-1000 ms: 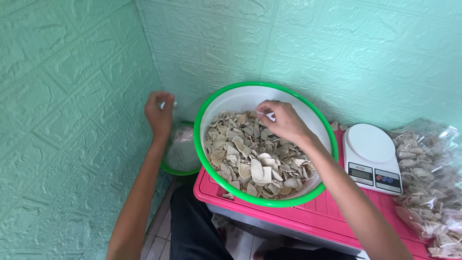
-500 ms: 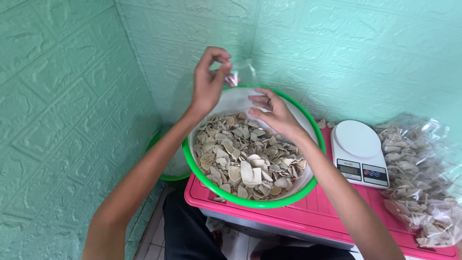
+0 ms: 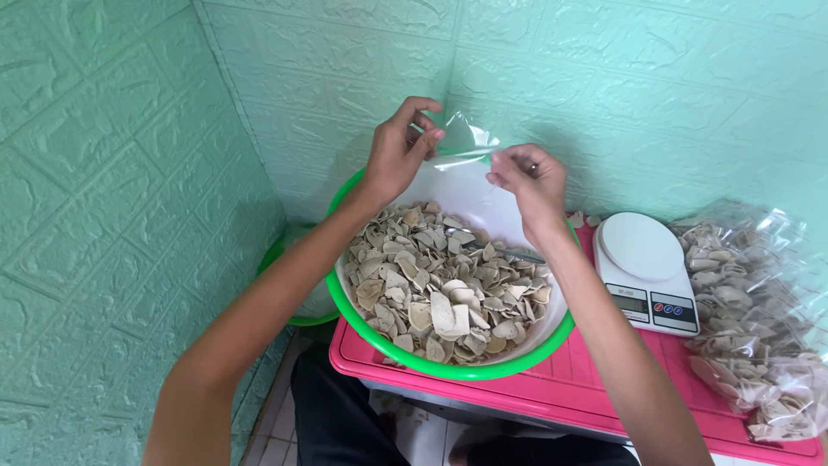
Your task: Packaging and weighing dry snack crackers into plastic bags using a spoon and a digital scale.
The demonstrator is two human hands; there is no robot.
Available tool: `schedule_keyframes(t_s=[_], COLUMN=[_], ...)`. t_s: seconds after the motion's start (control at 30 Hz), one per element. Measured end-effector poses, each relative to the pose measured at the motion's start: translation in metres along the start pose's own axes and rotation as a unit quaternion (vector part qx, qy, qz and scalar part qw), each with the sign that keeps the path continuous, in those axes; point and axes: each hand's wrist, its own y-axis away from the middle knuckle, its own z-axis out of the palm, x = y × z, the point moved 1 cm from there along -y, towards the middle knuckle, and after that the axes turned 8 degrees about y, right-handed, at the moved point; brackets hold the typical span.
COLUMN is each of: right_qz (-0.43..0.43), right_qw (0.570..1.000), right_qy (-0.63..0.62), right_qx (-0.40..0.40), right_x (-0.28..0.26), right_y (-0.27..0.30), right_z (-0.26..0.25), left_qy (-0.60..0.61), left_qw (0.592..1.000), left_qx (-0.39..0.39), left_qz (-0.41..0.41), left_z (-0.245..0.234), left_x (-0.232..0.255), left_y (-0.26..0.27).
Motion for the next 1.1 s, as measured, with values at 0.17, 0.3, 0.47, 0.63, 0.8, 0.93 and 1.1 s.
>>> schedule_keyframes(t_s=[0.17,0.3,0.47,0.63,0.8,0.93,1.1], right_qz=[0.021,0.030,0.037,0.043,0.047,0.060,0.065], right_qw=[0.998,0.997,0.998,0.997,0.999,0.998,0.997], right_qy=[0.027,0.018,0.016,0.020,0.019,0.018,0.031], right_qx=[0.061,0.063,0.052,0.059,0.005,-0.023,-0.038], right_x=[-0.016,-0.011,-0.005,0.005,-0.010,-0.015,-0.013], right_y=[0.007,0.005,0.006,0.001,0.010,0.012,0.010], right_z=[-0.001,-0.002,-0.003,-0.009,-0.004,-0.001,0.001], left_qy=[-0.066,-0.058,-0.057,-0.047,-0.051,-0.043,-0.031], left_qw=[0.998,0.998,0.998,0.998,0.997,0.997,0.996], left_qx=[-0.001,-0.017,-0.012,-0.032,-0.051,-0.063,-0.083], left_qz=[0.005,0.017,0.004,-0.002,-0.009,-0.007,-0.018], left_z=[0.002,0.002,0.002,0.004,0.004,0.005,0.005], left_x=[0.000,0.000,0.010,0.010,0.012,0.013,0.013], left_y=[0.002,0.001,0.005,0.006,0.005,0.004,0.004])
